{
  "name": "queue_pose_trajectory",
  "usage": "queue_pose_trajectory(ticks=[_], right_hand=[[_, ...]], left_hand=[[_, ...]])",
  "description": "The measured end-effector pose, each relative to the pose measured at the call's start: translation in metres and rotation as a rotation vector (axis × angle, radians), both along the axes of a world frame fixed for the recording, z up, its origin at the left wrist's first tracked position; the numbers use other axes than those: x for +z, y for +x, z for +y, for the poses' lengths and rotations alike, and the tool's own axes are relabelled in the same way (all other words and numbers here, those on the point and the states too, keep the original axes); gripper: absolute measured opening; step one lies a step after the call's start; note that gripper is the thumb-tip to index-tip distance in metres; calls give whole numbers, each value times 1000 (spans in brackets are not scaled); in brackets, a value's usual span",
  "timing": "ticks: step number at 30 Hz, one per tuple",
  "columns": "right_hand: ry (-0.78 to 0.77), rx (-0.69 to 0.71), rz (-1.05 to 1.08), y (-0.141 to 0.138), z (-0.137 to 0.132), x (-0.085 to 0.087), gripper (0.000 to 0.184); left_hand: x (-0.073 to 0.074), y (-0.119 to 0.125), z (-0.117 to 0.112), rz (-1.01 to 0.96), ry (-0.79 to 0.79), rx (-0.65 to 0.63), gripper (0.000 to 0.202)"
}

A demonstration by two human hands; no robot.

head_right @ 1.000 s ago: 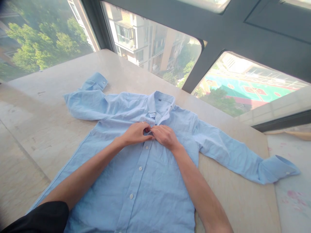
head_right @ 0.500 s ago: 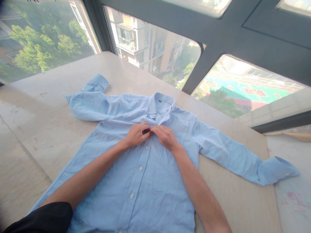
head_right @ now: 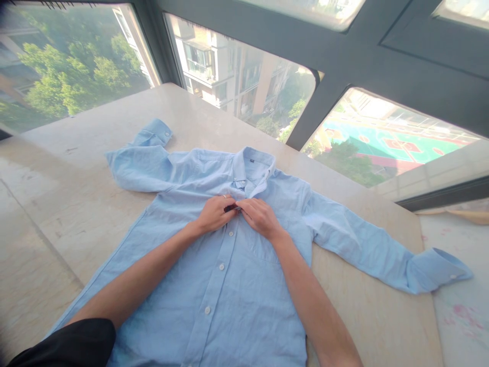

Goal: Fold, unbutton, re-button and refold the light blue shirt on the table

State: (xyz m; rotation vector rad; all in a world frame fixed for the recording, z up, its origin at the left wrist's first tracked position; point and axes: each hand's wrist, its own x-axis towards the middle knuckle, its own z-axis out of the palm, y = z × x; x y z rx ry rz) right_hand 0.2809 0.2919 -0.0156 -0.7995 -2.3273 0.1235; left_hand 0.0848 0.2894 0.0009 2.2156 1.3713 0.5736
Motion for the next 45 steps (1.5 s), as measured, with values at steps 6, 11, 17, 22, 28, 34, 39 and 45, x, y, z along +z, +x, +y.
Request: queue_pose_trajectory(ticks=[6, 11, 17, 22, 28, 34, 39, 45], right_hand=[[31, 4, 26, 0, -1, 1, 18], [43, -5, 15, -1, 0, 0, 20], [27, -6, 40, -1, 0, 1, 24], [32, -5, 44, -1, 0, 2, 25], [29, -10, 43, 1, 1, 1, 23], [37, -5, 23, 0, 0, 2, 21], [41, 3, 6, -2, -1, 2, 18], [61, -27, -33, -3, -1, -1, 19]], left_hand=[[-3, -1, 1, -76, 8, -11, 17], [-3, -1, 0, -70, 39, -17, 15], [-8, 1, -3, 64, 219, -85, 15], [-10, 1, -5, 113, 311, -91, 13], [-11, 3, -6, 131, 348, -59, 12], [-8, 3, -6, 79, 288, -27, 12], [-8, 1, -1, -120, 128, -13, 12], [-10, 0, 1, -158, 89, -9, 14]])
